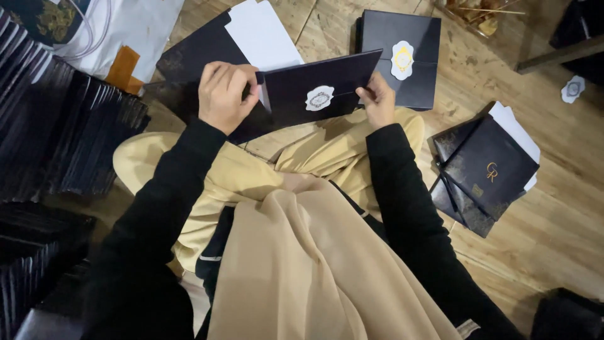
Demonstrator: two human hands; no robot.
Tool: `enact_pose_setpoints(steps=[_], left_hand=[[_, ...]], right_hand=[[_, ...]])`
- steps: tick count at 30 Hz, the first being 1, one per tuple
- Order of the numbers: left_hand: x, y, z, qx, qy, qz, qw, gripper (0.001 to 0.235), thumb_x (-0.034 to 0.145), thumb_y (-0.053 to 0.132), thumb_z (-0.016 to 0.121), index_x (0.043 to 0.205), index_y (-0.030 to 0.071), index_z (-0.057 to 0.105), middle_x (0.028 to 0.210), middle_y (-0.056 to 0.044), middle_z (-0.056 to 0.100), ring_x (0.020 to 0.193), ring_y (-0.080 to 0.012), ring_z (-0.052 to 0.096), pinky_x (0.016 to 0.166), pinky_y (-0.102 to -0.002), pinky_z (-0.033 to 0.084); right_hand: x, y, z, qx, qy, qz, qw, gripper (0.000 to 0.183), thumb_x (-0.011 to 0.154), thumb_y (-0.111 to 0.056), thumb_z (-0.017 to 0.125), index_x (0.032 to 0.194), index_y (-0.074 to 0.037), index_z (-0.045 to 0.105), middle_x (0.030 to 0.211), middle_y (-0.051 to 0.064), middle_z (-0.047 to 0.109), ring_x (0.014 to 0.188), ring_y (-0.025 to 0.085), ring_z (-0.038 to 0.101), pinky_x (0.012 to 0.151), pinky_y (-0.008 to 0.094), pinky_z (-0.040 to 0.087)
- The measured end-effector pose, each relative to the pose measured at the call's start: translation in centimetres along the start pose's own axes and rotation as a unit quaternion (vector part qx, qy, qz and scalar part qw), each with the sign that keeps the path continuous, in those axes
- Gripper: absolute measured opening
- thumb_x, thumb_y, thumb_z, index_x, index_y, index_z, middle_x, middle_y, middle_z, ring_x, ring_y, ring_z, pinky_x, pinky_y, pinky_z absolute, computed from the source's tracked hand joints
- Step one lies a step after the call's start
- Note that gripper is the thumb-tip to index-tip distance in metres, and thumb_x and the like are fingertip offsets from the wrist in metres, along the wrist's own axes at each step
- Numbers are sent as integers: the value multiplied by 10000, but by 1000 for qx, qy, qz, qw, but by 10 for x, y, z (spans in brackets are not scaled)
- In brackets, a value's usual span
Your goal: The person sits on the floor and assembles black envelopes by inserting white paper inserts into them. They repeatedly pick up an envelope, slide the insert inside, and place the finished envelope into a growing stack.
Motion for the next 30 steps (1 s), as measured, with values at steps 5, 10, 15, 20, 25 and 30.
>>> enact_pose_setpoints(steps=[5, 10, 15, 20, 25, 30], left_hand=[[15, 13, -11, -111, -27, 6, 993, 218, 803, -72, 639, 794, 47, 457, 851, -137, 648, 806, -239, 627, 715, -347, 421], [10, 16, 5, -112, -40, 35, 992, 214, 798, -120, 583, 711, 20, 446, 827, -152, 619, 819, -262, 615, 666, -344, 462], [-1, 15, 14, -85, 12, 73, 994, 260, 972, 131, 405, 717, 93, 438, 829, -84, 599, 740, -238, 604, 616, -306, 474], [-6, 9, 11, -45, 3, 82, 996, 279, 972, 118, 394, 698, 96, 438, 800, -74, 597, 717, -227, 601, 617, -291, 475], [9, 14, -21, -61, -71, 54, 994, 233, 745, -152, 472, 672, 63, 420, 824, -135, 625, 811, -235, 614, 679, -305, 456], [37, 20, -61, -236, 53, -107, 964, 275, 881, -74, 574, 751, 28, 355, 935, -194, 557, 872, -302, 553, 748, -349, 416]], right_hand=[[-2, 34, -13, -37, 46, -32, 998, 209, 809, 64, 632, 871, -63, 479, 799, -10, 458, 757, 106, 421, 680, 253, 357], [-12, 49, -7, 8, 35, 24, 999, 213, 803, 57, 646, 983, -48, 601, 882, -9, 571, 806, 85, 491, 696, 239, 425], [-9, 79, 5, 21, -12, 38, 999, 113, 811, 14, 676, 909, 15, 620, 787, 138, 620, 774, 251, 630, 617, 358, 552], [-5, 37, 33, 18, -51, 43, 998, 136, 799, -12, 692, 925, -15, 641, 821, 117, 654, 803, 203, 634, 667, 339, 548], [6, 2, 32, 85, -68, 24, 994, 275, 822, 38, 605, 1095, 13, 579, 1099, 95, 597, 1031, 165, 554, 922, 324, 456], [51, -128, -30, -9, 20, -257, 966, 274, 969, -244, 543, 1109, -8, 546, 976, 116, 553, 836, 198, 514, 731, 310, 414]])
Point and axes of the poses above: each hand's wrist, its own x-axis towards the middle knuckle, its own z-axis out of the palm, y = z × x, the point moved 3 cm from there along x, towards the middle knuckle
